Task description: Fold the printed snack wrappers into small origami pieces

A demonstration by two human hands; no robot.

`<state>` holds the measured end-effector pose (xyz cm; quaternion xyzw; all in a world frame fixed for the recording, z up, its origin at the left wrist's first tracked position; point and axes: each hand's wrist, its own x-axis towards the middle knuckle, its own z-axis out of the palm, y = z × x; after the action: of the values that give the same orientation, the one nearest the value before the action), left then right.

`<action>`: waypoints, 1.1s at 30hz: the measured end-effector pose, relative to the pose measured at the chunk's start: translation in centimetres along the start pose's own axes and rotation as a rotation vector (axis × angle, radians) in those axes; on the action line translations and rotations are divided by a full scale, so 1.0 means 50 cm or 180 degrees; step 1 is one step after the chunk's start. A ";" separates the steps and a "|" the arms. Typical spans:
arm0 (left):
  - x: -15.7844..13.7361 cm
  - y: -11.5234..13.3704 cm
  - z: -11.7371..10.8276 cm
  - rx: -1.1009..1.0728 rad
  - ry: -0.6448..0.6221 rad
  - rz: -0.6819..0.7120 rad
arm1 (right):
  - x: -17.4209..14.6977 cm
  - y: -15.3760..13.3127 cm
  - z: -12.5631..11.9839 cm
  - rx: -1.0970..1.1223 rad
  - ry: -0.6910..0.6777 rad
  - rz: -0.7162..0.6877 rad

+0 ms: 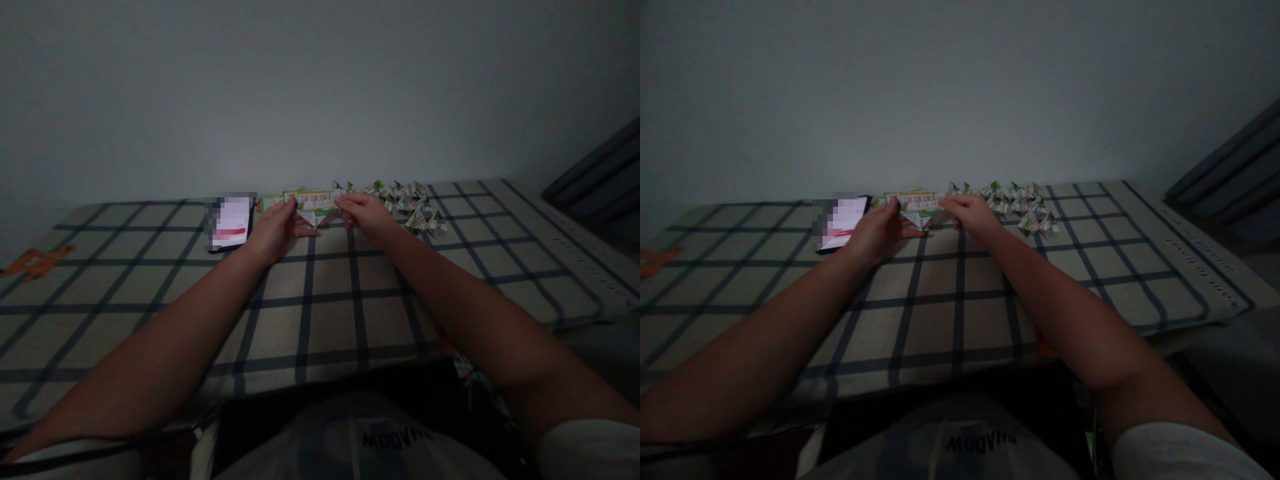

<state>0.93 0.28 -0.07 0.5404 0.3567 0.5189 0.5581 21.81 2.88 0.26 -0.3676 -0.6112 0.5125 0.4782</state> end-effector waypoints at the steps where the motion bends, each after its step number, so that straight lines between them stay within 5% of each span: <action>1: 0.000 0.000 0.001 0.0013 -0.0002 0.0008 | -0.001 -0.001 0.000 -0.0023 -0.0027 -0.0027; 11: -0.001 -0.008 -0.005 0.0405 0.0292 0.0103 | -0.006 0.001 0.005 0.0080 -0.0156 -0.0022; 22: -0.005 0.004 -0.008 0.1125 0.0346 0.0805 | -0.003 0.002 0.009 0.0442 -0.0228 0.0141; 29: -0.002 -0.007 -0.010 0.0682 0.0343 0.0296 | -0.002 0.007 0.009 0.0248 -0.0152 -0.0311; 33: -0.002 -0.006 -0.015 0.0840 0.0306 0.0436 | 0.000 0.005 0.006 0.0150 -0.0061 -0.0283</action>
<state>0.26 0.40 -0.50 0.6066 0.4103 0.5297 0.4278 21.51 2.85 0.01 -0.3238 -0.6192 0.5086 0.5031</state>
